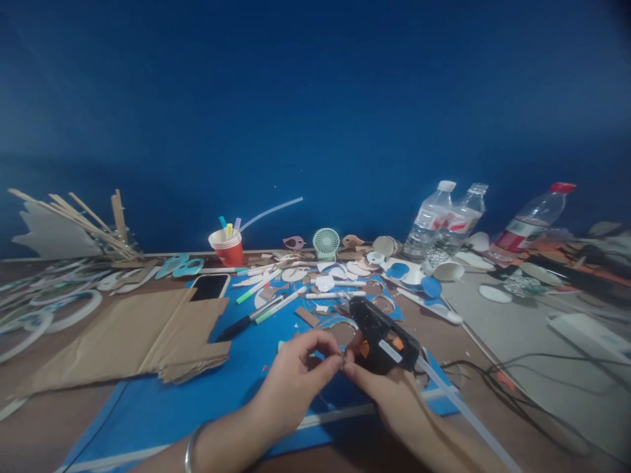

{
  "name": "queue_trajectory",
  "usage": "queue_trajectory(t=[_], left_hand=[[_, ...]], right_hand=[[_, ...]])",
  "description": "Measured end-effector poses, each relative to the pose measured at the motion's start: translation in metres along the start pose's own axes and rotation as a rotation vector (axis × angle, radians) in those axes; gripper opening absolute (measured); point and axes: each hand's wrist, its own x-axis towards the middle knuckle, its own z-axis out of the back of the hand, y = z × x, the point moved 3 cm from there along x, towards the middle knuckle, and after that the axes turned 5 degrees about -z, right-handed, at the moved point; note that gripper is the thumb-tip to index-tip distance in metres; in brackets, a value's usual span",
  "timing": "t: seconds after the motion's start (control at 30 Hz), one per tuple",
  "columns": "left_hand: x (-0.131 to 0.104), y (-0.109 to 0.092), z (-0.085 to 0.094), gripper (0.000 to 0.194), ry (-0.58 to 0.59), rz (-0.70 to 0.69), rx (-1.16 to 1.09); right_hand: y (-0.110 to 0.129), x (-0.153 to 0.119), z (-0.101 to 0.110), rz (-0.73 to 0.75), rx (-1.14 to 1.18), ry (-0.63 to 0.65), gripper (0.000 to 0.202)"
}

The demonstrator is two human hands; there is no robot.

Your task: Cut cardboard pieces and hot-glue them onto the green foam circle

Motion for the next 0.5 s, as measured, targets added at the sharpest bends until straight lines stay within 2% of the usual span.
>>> queue_trajectory(t=[0.13,0.23,0.37,0.5], left_hand=[[0.003,0.004,0.002,0.006,-0.019,-0.013,-0.056],[0.005,0.009,0.005,0.007,-0.037,0.022,-0.083],[0.004,0.01,0.006,0.013,-0.05,0.029,0.034],[0.0,0.007,0.005,0.013,-0.001,-0.001,0.2]], right_hand=[[-0.007,0.001,0.002,0.011,0.037,-0.043,0.014],[-0.008,0.0,0.004,0.019,-0.08,-0.083,0.014],[0.005,-0.001,0.007,0.063,-0.327,-0.109,0.009],[0.015,-0.001,0.007,0.081,-0.374,-0.13,0.008]])
